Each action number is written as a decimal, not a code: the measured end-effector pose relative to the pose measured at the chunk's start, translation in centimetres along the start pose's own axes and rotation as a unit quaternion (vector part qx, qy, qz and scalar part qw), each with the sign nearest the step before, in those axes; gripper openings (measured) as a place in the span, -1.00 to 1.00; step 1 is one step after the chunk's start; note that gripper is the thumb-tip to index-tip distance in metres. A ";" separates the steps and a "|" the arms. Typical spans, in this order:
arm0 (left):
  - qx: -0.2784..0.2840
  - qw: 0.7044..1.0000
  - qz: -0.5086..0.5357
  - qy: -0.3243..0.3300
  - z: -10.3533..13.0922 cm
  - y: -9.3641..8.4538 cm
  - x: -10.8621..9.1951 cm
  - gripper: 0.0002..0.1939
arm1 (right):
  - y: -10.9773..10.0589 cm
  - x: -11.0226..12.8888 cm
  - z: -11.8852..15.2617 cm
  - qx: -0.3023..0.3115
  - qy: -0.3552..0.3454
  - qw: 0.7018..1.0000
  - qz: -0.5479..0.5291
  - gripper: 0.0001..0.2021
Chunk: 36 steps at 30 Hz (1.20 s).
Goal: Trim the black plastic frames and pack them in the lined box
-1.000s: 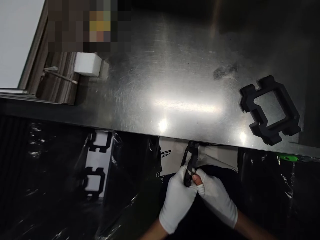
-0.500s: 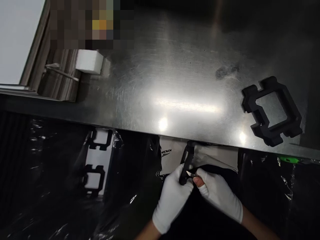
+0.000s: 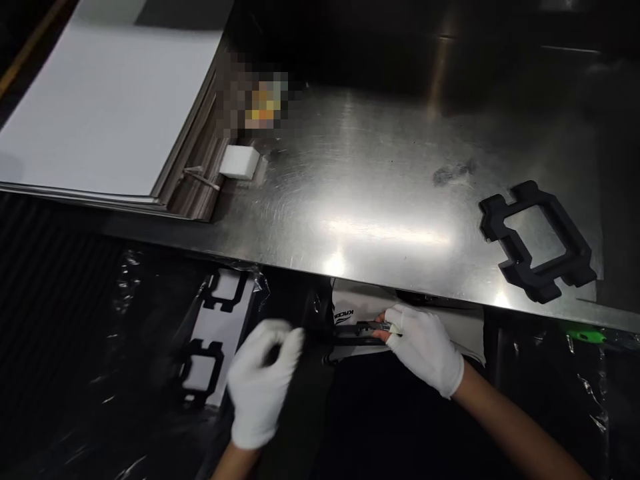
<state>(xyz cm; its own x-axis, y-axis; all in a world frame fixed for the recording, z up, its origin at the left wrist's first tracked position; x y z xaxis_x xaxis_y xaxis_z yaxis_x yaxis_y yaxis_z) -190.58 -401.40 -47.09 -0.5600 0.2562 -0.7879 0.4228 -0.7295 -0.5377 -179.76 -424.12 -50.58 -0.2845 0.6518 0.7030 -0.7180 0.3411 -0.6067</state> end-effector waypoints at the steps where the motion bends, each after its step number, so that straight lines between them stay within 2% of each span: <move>1: -0.033 0.998 0.025 -0.043 1.1 -0.3 1.2 -0.41 | 0.2 0.0 0.0 -0.013 0.017 1.000 -0.021 -0.92; 2: -0.026 0.993 0.048 -0.101 2.1 0.3 2.6 -0.39 | 0.5 0.0 0.1 -0.026 0.035 0.998 -0.038 -0.92; 3: 0.009 0.984 0.070 -0.161 3.1 1.5 3.8 -0.41 | 0.8 0.1 0.2 -0.036 0.052 0.997 -0.051 -0.90; 5: 0.113 0.956 0.123 -0.239 4.8 5.0 5.0 -0.46 | 1.7 0.4 0.6 -0.049 0.078 0.993 -0.073 -0.84; 7: 0.190 0.926 0.203 -0.256 5.3 7.9 4.4 -0.41 | 2.7 1.2 1.2 -0.048 0.072 0.991 -0.104 -0.84; 9: 0.216 0.905 0.268 -0.252 4.9 9.4 3.5 -0.46 | 3.5 2.2 1.9 -0.028 0.035 0.988 -0.147 -0.85; 12: 0.221 0.910 0.247 -0.250 4.2 9.7 3.2 -0.56 | 2.9 2.5 3.6 -0.028 -0.008 0.979 -0.201 -0.80; 14: 0.230 0.938 0.136 -0.221 4.4 9.3 3.2 -0.60 | 1.5 1.4 5.0 -0.060 0.001 0.977 -0.206 -0.71; 16: 0.231 0.958 -0.033 -0.166 5.1 8.8 3.1 -0.66 | 1.2 0.2 6.3 -0.041 0.018 0.980 -0.192 -0.61; 17: 0.231 0.955 -0.123 -0.139 5.6 8.8 3.1 -0.67 | 1.7 -0.2 6.8 -0.003 0.027 0.983 -0.180 -0.59; 19: 0.241 0.925 -0.280 -0.090 6.8 9.2 3.0 -0.67 | 3.4 -0.6 7.9 0.090 0.038 0.986 -0.133 -0.60; 20: 0.246 0.906 -0.338 -0.067 7.4 9.6 2.9 -0.67 | 4.2 -0.7 8.3 0.127 0.044 0.986 -0.101 -0.60; 22: 0.252 0.876 -0.412 -0.021 8.3 10.4 2.7 -0.68 | 5.2 -0.7 8.6 0.161 0.058 0.985 -0.028 -0.61; 25: 0.254 0.859 -0.445 0.017 8.8 11.0 2.4 -0.67 | 5.7 -0.3 8.4 0.185 0.069 0.980 0.026 -0.63; 30: 0.269 0.851 -0.451 0.016 8.7 11.0 2.4 -0.66 | 5.3 0.6 7.5 0.214 0.053 0.974 0.042 -0.63; 36: 0.242 0.869 -0.427 0.055 8.7 11.0 2.0 -0.66 | 5.1 0.3 7.1 0.229 0.068 0.970 0.043 -0.65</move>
<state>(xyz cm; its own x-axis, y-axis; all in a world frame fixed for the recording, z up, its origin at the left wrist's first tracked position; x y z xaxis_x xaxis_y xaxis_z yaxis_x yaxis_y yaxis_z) -193.22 -414.47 -51.96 -0.4401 0.8752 -0.2006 -0.4783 -0.4176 -0.7726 -187.97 -426.96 -50.79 -0.2919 0.7580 0.5833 -0.9113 -0.0352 -0.4103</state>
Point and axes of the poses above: each hand's wrist, its own z-axis away from the middle knuckle, its own y-axis out of the palm, x = y × z, the point moved 8 cm from there along -z, towards the middle knuckle, and after that the axes turned 7 degrees about -y, right-handed, at the moved point
